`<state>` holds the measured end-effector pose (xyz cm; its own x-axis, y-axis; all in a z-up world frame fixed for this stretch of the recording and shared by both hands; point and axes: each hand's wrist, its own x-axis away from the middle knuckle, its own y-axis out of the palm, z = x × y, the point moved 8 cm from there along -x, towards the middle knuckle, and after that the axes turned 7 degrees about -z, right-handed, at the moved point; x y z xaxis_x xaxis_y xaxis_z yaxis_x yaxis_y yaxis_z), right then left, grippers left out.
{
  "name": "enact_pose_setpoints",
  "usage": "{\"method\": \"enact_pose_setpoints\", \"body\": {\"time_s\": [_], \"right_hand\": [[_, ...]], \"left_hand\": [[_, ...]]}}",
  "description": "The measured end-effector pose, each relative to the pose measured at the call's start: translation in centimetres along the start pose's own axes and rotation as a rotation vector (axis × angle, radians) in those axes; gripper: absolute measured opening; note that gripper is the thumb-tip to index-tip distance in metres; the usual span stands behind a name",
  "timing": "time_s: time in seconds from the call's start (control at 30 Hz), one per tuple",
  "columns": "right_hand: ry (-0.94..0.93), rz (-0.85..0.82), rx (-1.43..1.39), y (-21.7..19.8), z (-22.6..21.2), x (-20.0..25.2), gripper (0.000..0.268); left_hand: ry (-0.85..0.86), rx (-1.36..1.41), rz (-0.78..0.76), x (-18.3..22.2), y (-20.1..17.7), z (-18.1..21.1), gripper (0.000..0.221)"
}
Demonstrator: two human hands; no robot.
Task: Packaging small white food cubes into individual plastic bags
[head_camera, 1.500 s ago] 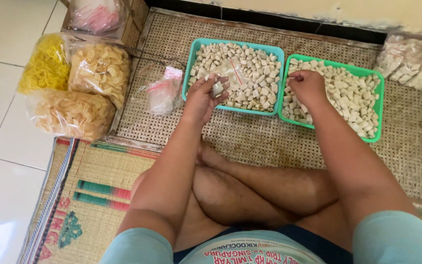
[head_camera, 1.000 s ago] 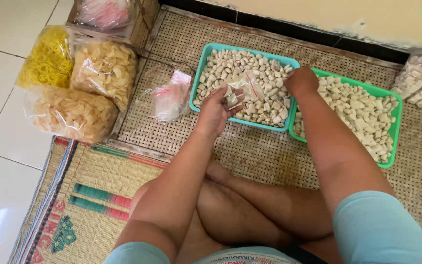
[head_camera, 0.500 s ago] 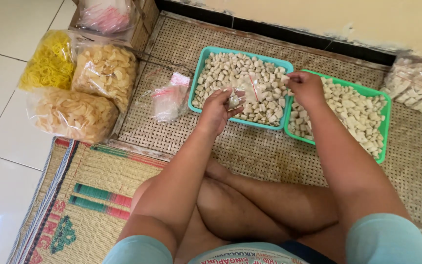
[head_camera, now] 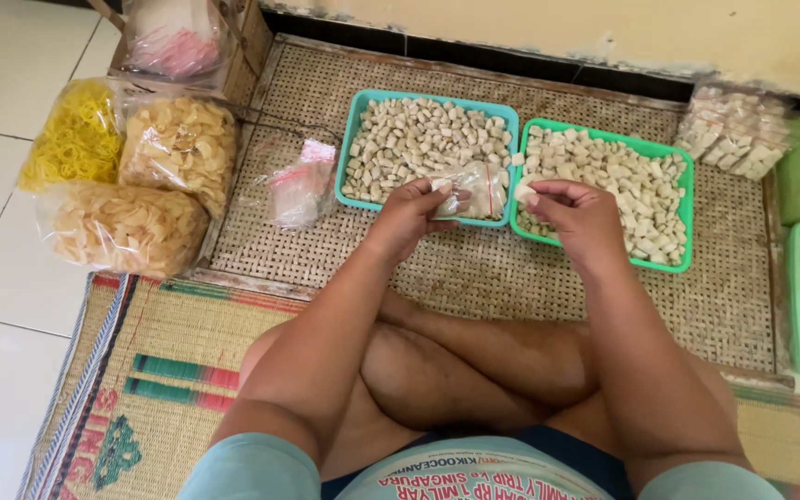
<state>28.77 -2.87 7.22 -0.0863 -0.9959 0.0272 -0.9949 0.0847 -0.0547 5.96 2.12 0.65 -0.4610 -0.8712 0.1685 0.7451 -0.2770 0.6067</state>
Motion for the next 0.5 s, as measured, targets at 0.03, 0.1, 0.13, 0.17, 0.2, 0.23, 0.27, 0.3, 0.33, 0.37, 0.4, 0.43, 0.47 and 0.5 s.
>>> {"method": "enact_pose_setpoints", "body": {"time_s": [0.03,0.1,0.13,0.17,0.2,0.23,0.27,0.3,0.33,0.37,0.4,0.43,0.47,0.5], "right_hand": [[0.002,0.006,-0.002,0.0,0.0,0.3,0.029],[-0.006,-0.039,-0.004,0.6,0.0,0.5,0.029],[-0.002,-0.037,-0.010,0.4,0.6,0.4,0.029],[-0.007,-0.054,0.011,0.4,1.1,0.3,0.028],[-0.012,-0.075,0.033,0.5,1.6,0.1,0.027],[-0.009,-0.076,0.028,0.6,2.0,0.1,0.027],[-0.002,-0.084,0.013,0.7,2.4,-0.1,0.027],[0.005,-0.092,-0.002,0.8,2.8,-0.2,0.028],[0.007,-0.092,-0.004,0.8,2.8,-0.2,0.028],[0.006,-0.114,0.004,1.0,2.9,-0.2,0.028],[0.005,-0.137,0.013,1.2,2.9,-0.2,0.028],[0.008,-0.136,0.011,1.4,2.4,-0.1,0.028],[0.006,-0.161,0.003,1.8,1.9,0.0,0.027],[0.004,-0.187,-0.005,2.2,1.3,0.2,0.026]], "left_hand": [[-0.006,-0.002,-0.003,0.3,0.3,-0.1,0.020],[-0.026,-0.015,-0.041,0.8,1.0,-0.1,0.025],[-0.031,-0.018,-0.038,0.7,0.9,-0.5,0.025],[-0.031,-0.024,-0.053,0.6,0.8,-0.8,0.024],[-0.028,-0.029,-0.064,0.5,0.7,-1.0,0.024],[-0.031,-0.032,-0.059,0.5,0.5,-1.4,0.024],[-0.037,-0.044,-0.065,0.4,0.5,-1.6,0.026],[-0.043,-0.057,-0.071,0.3,0.5,-1.9,0.027],[-0.045,-0.058,-0.070,0.0,0.1,-2.3,0.027],[-0.052,-0.061,-0.075,-0.3,-0.1,-2.6,0.027],[-0.060,-0.063,-0.080,-0.5,-0.4,-3.0,0.027],[-0.063,-0.064,-0.079,-0.2,0.1,-2.4,0.027],[-0.077,-0.073,-0.085,0.2,0.7,-2.0,0.028],[-0.091,-0.081,-0.092,0.5,1.2,-1.5,0.029]]}}
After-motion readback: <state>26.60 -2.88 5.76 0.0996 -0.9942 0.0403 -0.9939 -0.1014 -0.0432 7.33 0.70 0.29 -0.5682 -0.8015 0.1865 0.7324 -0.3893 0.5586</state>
